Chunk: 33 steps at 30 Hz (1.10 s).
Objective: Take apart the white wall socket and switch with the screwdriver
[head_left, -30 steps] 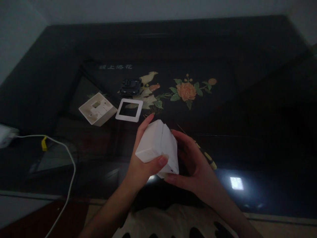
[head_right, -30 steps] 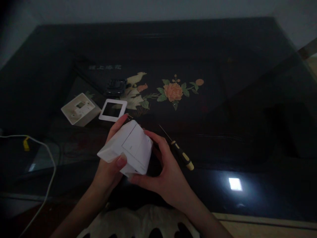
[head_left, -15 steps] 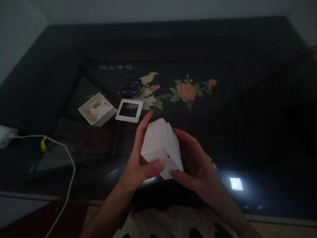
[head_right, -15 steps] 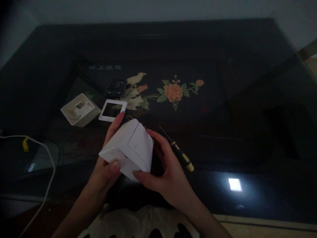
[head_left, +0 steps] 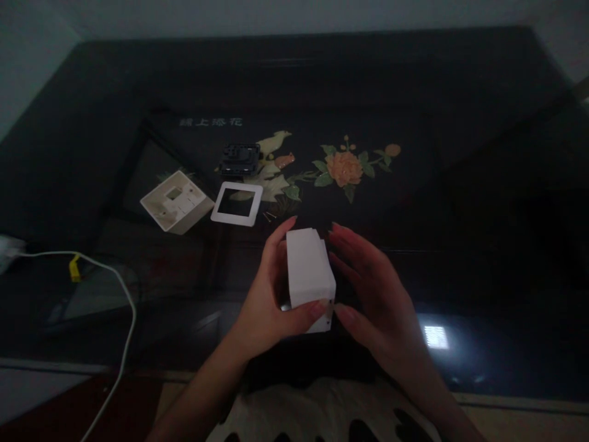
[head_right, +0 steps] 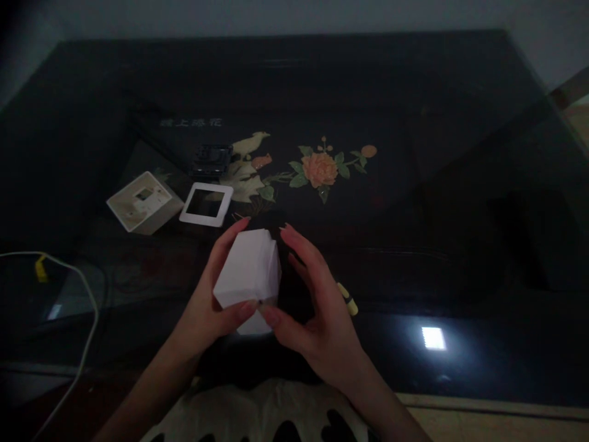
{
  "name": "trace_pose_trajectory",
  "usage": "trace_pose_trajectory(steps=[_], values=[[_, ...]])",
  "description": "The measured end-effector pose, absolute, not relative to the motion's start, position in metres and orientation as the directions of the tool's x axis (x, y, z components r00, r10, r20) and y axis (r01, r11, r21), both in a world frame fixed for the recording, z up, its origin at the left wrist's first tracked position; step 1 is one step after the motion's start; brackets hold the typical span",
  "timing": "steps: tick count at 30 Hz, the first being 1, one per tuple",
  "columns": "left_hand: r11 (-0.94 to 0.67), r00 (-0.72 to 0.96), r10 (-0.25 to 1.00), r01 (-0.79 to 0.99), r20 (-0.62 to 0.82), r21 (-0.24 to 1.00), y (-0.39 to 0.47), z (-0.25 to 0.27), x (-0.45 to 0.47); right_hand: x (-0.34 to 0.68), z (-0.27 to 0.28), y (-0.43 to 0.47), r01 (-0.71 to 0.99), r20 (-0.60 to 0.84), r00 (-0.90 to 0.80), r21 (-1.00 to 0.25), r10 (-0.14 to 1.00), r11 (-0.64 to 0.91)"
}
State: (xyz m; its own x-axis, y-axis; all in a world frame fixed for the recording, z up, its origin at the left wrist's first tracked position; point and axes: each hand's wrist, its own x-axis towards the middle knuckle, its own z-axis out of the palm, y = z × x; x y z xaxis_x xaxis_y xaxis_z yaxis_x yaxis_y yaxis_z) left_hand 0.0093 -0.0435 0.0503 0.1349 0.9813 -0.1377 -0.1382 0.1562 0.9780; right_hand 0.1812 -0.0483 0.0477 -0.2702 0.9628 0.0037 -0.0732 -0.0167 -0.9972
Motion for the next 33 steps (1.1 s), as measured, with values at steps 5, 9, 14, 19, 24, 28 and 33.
trace_pose_trajectory(steps=[5,9,14,19,24,28,33], values=[[0.19,0.235,0.957,-0.071,-0.169,0.979,-0.044,0.047,0.01,0.188,0.053,-0.045,0.188,0.072,-0.317,-0.972,0.946,0.137],[0.207,0.276,0.944,-0.061,-0.183,0.976,-0.045,0.047,0.007,0.188,0.053,-0.044,0.236,0.076,-0.331,-0.958,0.941,0.16],[0.204,0.251,0.951,-0.075,-0.18,0.976,-0.044,0.049,0.009,0.188,0.054,-0.042,0.252,0.087,-0.349,-0.95,0.933,0.183],[0.139,0.199,0.972,-0.062,-0.124,0.988,-0.044,0.049,0.012,0.193,0.058,-0.041,0.264,0.108,-0.412,-0.936,0.905,0.232],[0.096,0.161,0.984,-0.079,-0.082,0.992,-0.046,0.045,0.013,0.194,0.061,-0.042,0.31,0.12,-0.437,-0.91,0.892,0.274],[0.082,0.145,0.987,-0.07,-0.071,0.994,-0.048,0.043,0.016,0.196,0.063,-0.046,0.375,0.164,-0.45,-0.858,0.878,0.352],[0.049,0.146,0.988,-0.029,-0.044,0.998,-0.047,0.041,0.016,0.2,0.058,-0.045,0.363,0.174,-0.454,-0.859,0.874,0.36]])
